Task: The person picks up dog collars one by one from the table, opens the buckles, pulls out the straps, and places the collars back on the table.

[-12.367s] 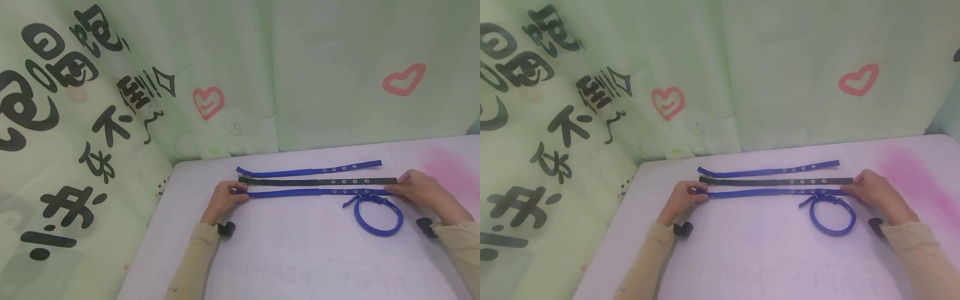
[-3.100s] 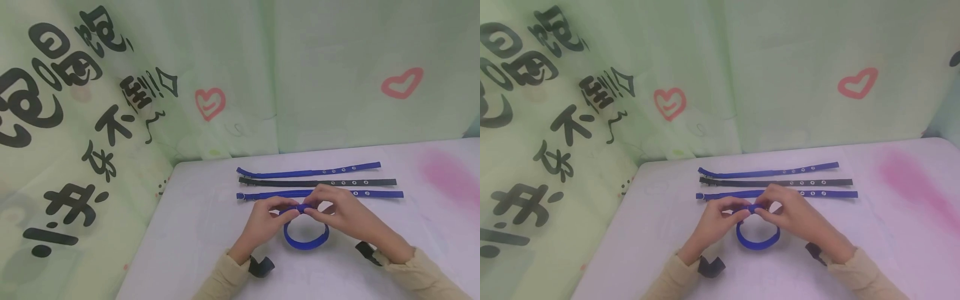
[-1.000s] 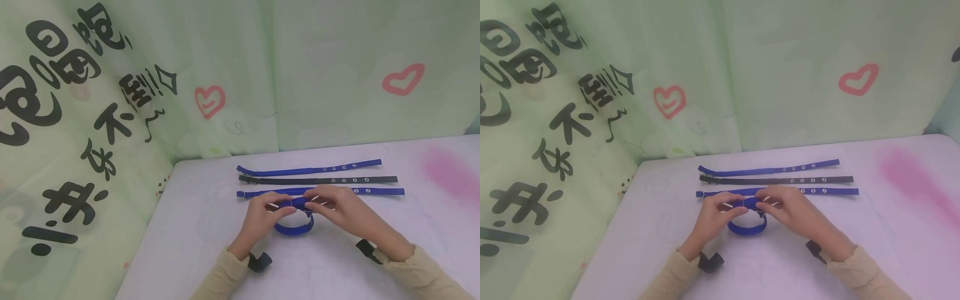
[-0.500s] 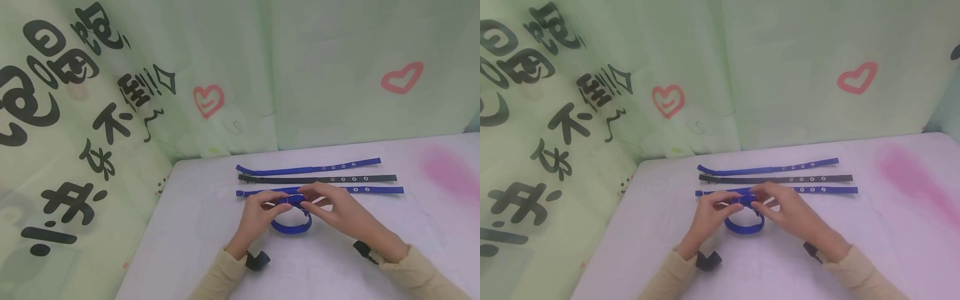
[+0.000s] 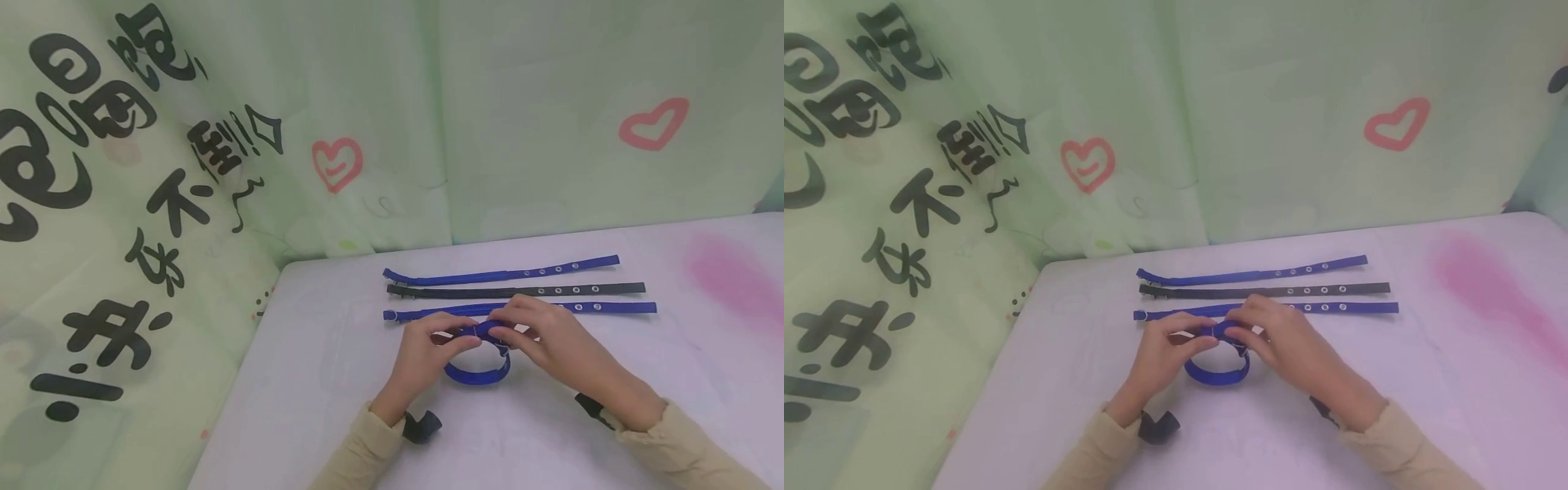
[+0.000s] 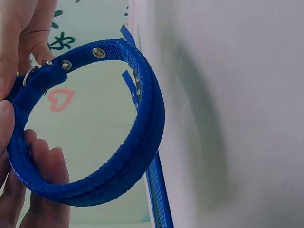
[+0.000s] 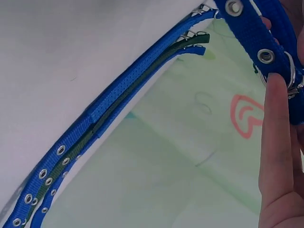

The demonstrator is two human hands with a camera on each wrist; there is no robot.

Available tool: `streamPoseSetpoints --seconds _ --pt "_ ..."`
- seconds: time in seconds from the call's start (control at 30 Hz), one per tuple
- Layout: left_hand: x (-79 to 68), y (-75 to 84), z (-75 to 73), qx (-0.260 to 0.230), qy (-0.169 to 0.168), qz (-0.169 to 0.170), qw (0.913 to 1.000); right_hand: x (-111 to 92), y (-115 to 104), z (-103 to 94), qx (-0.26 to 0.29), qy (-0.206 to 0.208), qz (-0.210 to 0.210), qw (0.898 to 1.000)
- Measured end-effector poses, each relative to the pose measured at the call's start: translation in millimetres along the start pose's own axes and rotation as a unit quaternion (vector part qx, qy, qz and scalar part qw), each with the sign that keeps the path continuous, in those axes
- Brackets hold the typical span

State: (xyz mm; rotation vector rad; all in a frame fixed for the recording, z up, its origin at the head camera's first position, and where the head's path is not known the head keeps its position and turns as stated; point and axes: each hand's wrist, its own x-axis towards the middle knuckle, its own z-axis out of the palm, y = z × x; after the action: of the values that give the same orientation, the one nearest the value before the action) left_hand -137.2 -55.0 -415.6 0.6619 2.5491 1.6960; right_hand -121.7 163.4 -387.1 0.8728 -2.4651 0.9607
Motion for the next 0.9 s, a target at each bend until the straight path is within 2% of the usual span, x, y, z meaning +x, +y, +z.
streamPoseSetpoints --seconds 0.33,0.67,0.8,0.9 --pt "0.8 -1.4 -0.8 -0.003 0.009 -0.001 1.0000 1.1 2.1 -3.3 0.026 -0.002 0.019 0.999" --pt "0.6 -3.8 -0.7 -0.010 0.003 -0.012 0.9999 0.0 6.0 -2.9 0.013 -0.002 0.010 1.000" --pt "0.9 -5.5 0.4 -0.008 0.003 -0.004 1.0000 -0.3 4.3 -3.0 0.010 -0.020 0.025 0.999" --pt "0.6 -5.2 1.7 -0.007 0.002 0.005 1.0000 -0.7 3.2 0.5 -0.009 -0.036 0.014 0.999"
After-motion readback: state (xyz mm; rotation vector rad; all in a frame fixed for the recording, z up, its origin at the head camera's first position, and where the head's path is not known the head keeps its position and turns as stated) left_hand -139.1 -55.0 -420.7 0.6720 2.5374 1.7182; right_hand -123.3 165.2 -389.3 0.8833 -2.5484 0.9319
